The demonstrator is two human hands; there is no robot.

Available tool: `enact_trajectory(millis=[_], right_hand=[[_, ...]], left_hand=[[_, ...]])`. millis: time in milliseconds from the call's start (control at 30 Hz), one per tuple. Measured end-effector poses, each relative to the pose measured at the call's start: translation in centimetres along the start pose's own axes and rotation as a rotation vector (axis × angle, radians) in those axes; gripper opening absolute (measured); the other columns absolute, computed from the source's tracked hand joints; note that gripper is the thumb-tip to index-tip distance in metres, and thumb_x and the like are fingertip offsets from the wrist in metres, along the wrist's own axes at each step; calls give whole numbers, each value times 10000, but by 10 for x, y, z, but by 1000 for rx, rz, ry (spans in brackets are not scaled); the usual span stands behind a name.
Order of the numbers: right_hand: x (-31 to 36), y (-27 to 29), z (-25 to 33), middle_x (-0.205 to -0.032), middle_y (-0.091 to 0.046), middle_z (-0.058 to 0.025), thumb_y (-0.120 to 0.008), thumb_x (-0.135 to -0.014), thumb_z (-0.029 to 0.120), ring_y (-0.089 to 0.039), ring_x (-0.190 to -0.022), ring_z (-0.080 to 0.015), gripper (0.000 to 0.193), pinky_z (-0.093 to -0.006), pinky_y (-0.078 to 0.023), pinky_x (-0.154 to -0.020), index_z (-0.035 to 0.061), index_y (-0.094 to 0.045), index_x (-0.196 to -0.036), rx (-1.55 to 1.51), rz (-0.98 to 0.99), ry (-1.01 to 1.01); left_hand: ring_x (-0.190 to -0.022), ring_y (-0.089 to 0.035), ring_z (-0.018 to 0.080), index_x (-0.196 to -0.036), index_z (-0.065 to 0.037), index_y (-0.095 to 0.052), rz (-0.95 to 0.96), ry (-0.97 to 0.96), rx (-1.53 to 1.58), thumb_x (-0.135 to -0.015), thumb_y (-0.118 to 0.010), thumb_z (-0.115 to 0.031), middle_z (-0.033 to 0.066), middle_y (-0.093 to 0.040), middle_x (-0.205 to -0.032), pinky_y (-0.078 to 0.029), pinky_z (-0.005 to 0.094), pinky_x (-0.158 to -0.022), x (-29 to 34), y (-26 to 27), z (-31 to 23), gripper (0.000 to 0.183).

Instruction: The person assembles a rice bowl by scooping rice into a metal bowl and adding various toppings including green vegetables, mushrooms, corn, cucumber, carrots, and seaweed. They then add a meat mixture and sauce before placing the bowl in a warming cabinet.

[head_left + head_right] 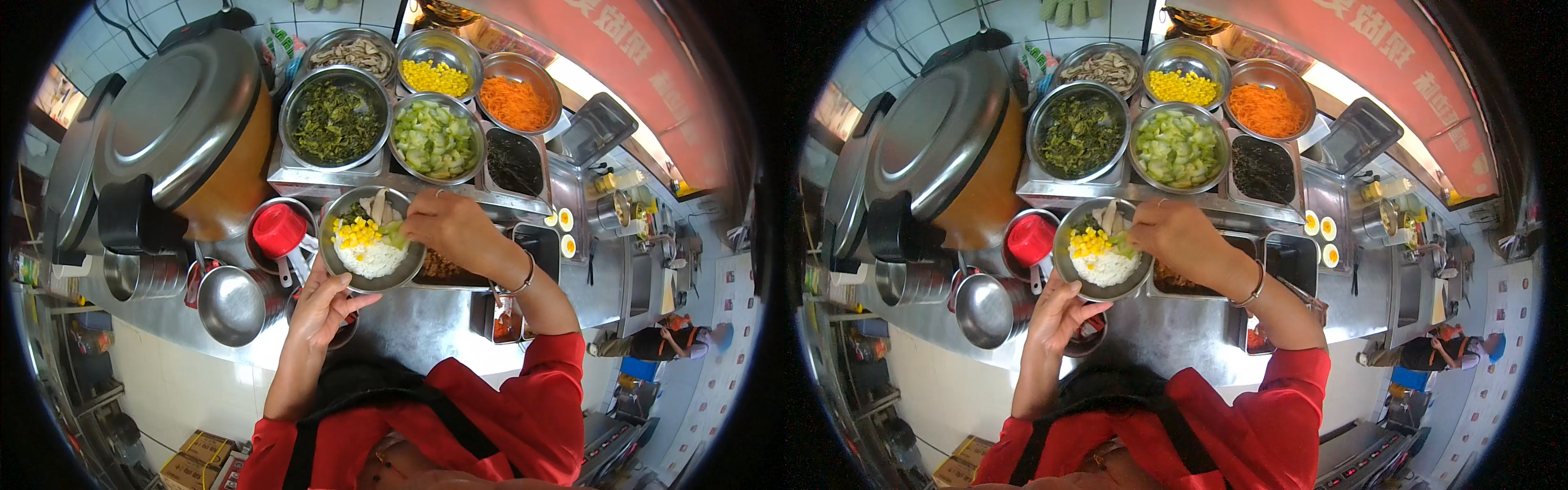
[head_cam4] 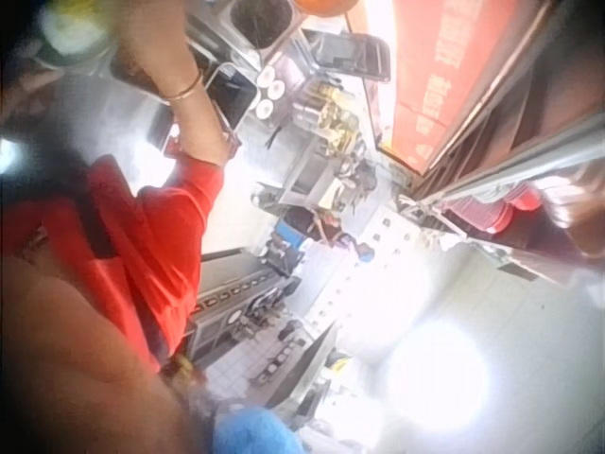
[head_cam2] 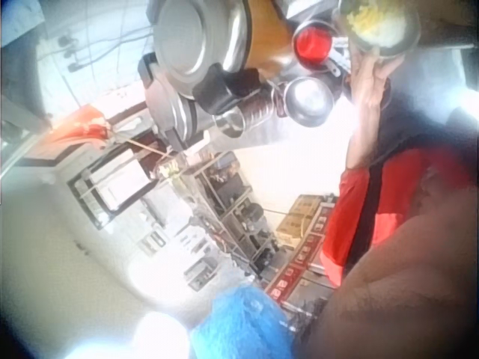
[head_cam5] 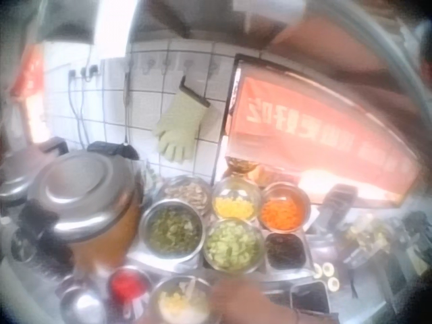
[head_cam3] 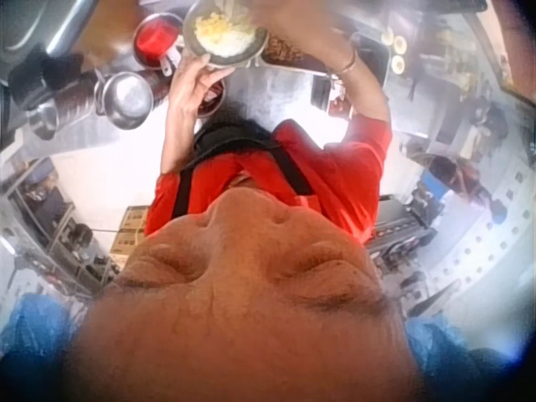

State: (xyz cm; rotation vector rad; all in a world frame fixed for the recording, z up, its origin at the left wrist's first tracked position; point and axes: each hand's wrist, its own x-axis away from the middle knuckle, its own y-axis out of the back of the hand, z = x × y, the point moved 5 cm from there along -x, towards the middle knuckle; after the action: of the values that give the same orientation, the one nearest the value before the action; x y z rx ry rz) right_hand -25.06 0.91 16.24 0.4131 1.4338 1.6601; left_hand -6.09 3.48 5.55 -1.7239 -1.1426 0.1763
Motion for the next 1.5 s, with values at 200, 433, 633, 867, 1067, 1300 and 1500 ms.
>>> enact_trajectory(millis=[200,433,633,867,1067,1300,1500], right_hand=[[7,19,6,-825,-594,-57,-668,-732,78,-596,-763,-260,163,-355,-496,-670,89,-644,-893,-130,-100,-2],[26,53,-77,-928,-686,-35,-690,-797,151,-667,-717,-165,420,-285,-532,-663,122,-599,-1206,-543,-166,-393],[57,74,-292,-888,-661,-125,-661,-776,135,-649,-826,-302,220,-409,-521,-721,103,-660,-994,581,-203,-776],[41,30,-340,-938,-652,-142,-665,-738,181,-639,-850,-315,261,-420,-507,-775,133,-671,-995,655,-36,-876],[71,62,-360,-734,-675,-144,-654,-711,190,-658,-685,-290,156,-388,-532,-690,93,-714,-817,438,-449,-729],[75,68,-335,-830,-672,-57,-679,-807,118,-642,-727,-107,187,-212,-529,-653,-7,-676,-946,-759,-731,-892],[8,49,-168,-919,-649,-42,-650,-839,38,-617,-798,-98,134,-206,-508,-704,25,-637,-972,-1053,-297,-634]], left_hand=[[-1173,-520,323,-1438,-140,-240,1,6,-19,-851,-496,19,146,-437,-1350,-552,507,-834,1,1,1,659],[-1156,-530,351,-1413,-111,-276,-46,-8,-27,-833,-525,10,178,-440,-1337,-561,504,-818,2,2,-5,642],[-1110,-557,375,-1390,-65,-285,-92,-76,-74,-826,-531,-4,194,-458,-1304,-576,493,-789,4,1,-9,618],[-1090,-565,391,-1371,-50,-280,-161,-116,-53,-807,-538,8,205,-454,-1297,-576,501,-784,1,10,-15,623],[-1124,-539,391,-1387,-50,-284,-157,-116,-131,-805,-596,-66,204,-440,-1313,-580,468,-789,-8,9,-18,660],[-1142,-529,384,-1390,-45,-279,-141,-97,-101,-812,-593,-67,209,-433,-1324,-578,458,-801,-15,3,-16,658],[-1201,-492,331,-1447,-124,-204,-48,-95,-30,-874,-498,10,142,-399,-1376,-543,504,-861,-23,-7,-14,658]])
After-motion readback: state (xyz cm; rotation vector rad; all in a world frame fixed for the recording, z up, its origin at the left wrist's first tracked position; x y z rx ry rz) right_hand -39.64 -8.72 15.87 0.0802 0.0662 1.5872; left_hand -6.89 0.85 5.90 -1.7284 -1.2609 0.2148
